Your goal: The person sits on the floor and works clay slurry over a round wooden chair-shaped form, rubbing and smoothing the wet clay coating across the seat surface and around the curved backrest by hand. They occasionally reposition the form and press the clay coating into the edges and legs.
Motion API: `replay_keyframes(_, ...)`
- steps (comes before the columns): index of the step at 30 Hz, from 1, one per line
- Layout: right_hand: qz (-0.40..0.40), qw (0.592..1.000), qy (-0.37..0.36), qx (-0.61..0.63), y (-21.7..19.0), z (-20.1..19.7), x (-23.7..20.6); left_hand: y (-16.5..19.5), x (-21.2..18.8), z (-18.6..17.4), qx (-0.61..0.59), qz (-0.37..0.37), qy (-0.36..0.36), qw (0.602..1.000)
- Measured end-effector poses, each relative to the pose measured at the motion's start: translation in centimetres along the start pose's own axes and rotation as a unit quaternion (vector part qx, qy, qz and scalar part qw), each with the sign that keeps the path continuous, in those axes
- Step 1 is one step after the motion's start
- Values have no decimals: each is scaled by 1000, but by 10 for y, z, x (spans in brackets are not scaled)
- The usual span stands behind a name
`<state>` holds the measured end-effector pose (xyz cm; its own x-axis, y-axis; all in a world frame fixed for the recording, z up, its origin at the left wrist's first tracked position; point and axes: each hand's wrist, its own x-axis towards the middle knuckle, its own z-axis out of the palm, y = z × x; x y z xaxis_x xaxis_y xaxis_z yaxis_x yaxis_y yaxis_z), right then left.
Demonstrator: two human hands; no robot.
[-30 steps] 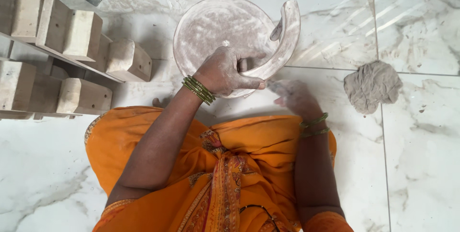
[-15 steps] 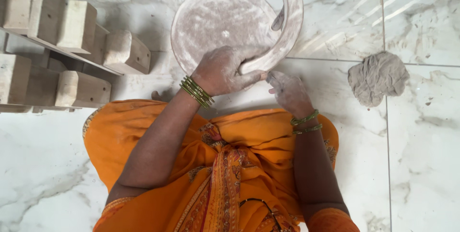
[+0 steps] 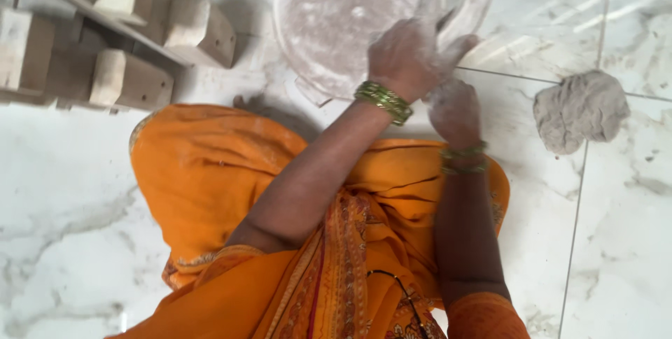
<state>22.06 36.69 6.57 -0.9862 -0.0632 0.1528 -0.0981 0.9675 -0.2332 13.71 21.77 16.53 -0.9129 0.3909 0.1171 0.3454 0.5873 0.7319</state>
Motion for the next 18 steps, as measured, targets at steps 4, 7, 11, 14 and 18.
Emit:
replay_keyframes(4,-7,996,-10,84,5,-21,-3,-3,-2,1,-5,15,87,996)
replay_keyframes(7,146,975,74,152,-2,-32,8,-12,-15,8,-57,81,176,979)
replay_keyframes(11,182,922,123,318,-22,-30,22,-48,-61,31,-3,180,209,961)
replay_keyframes(14,182,938,77,286,-30,-26,20,-93,-78,37,18,239,169,956)
replay_keyframes(18,109,982,-60,139,-25,-35,6,-148,-80,8,114,263,143,947)
